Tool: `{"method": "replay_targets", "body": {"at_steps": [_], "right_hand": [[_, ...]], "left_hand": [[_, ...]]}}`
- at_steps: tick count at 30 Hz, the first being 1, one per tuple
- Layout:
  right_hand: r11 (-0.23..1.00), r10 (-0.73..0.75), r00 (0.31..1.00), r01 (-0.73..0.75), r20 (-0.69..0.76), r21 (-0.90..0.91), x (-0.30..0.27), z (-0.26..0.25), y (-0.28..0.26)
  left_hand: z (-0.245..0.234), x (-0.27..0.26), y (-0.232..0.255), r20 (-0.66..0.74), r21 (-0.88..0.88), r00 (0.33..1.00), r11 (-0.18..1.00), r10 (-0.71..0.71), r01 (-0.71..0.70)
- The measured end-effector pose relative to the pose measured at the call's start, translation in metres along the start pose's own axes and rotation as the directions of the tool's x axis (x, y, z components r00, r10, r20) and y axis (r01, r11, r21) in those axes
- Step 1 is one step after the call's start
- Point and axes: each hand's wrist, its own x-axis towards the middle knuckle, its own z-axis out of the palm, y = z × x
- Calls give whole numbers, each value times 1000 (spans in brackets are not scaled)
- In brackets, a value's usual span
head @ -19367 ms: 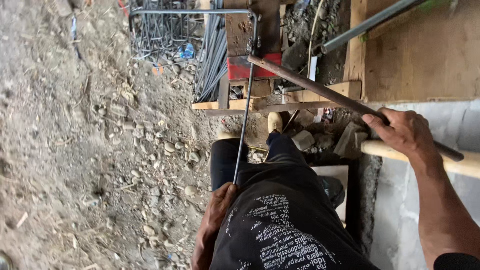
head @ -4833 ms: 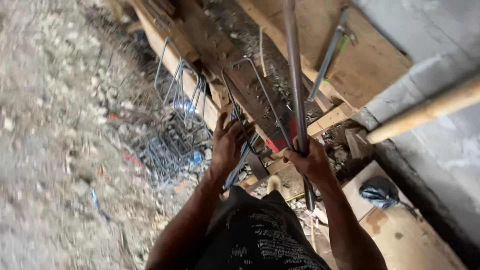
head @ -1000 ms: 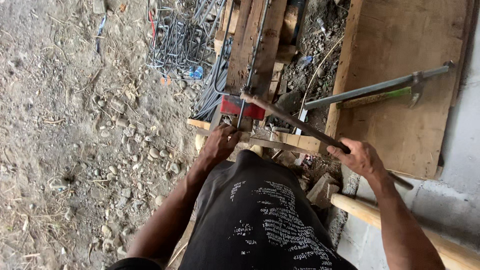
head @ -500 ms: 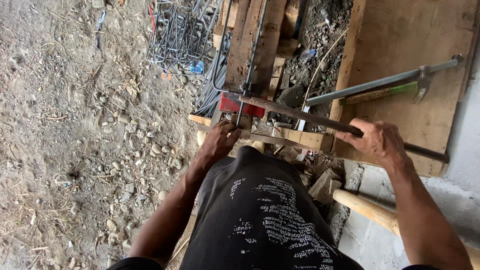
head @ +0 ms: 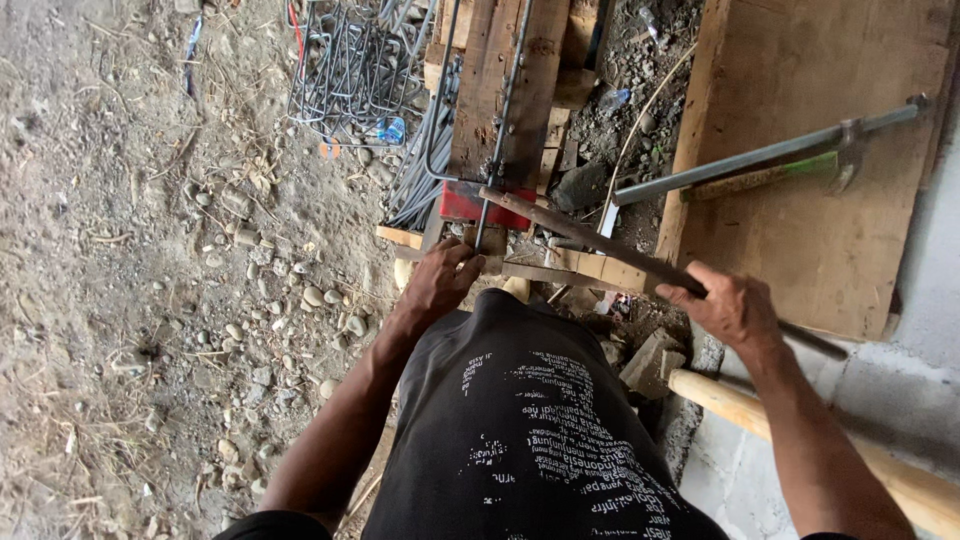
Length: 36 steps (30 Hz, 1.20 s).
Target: The person bends metal rods into rectangular shapes using a manual bending jig. They repeatedly insert rods into the jig, use a long metal bar to apply leverage and bend the rods, and then remove the finished pieces. A hammer is also used to tap the rods during the process.
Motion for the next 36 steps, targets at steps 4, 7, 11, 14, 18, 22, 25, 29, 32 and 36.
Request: {"method": "replay_targets", "body": {"at_steps": [4, 7, 11, 14, 18, 22, 25, 29, 32, 36], "right_hand": [[967, 47, 992, -17, -113, 253, -14, -8, -28], [902, 205, 978, -199, 26, 383, -19, -28, -45], [954, 210, 978, -206, 3, 216, -17, -19, -36], [947, 236, 972, -233, 14, 223, -18, -21, -41], [921, 252, 967, -247, 22, 302, -22, -17, -50], [934, 246, 967, -219, -62, 283, -28, 11, -44], [960, 218, 971, -194, -102, 203, -31, 20, -43], [924, 361, 931, -365, 53, 112, -31, 2, -67], [900, 427, 901, -432, 82, 57, -30, 5, -72], [827, 547, 812, -562, 204, 18, -28, 7, -79]], "left_hand": [[8, 3, -9, -44, -39, 995, 995, -88, 86], [6, 6, -9, -17, -30, 995, 995, -94, 93], [5, 8, -13, 42, -27, 992, 992, -120, 121], [-4, 3, -2, 56, -24, 986, 987, -158, 159], [4, 4, -16, 67, 24, 984, 986, -167, 165], [-1, 4, -11, 42, 13, 994, 995, -99, 98], [-20, 2, 13, 78, -26, 994, 997, -76, 78], [-16, 2, 5, 91, 1, 996, 1000, -6, 6], [-18, 1, 2, 132, 46, 991, 999, -10, 4], [-35, -5, -6, 131, 55, 986, 993, 99, -107]]}}
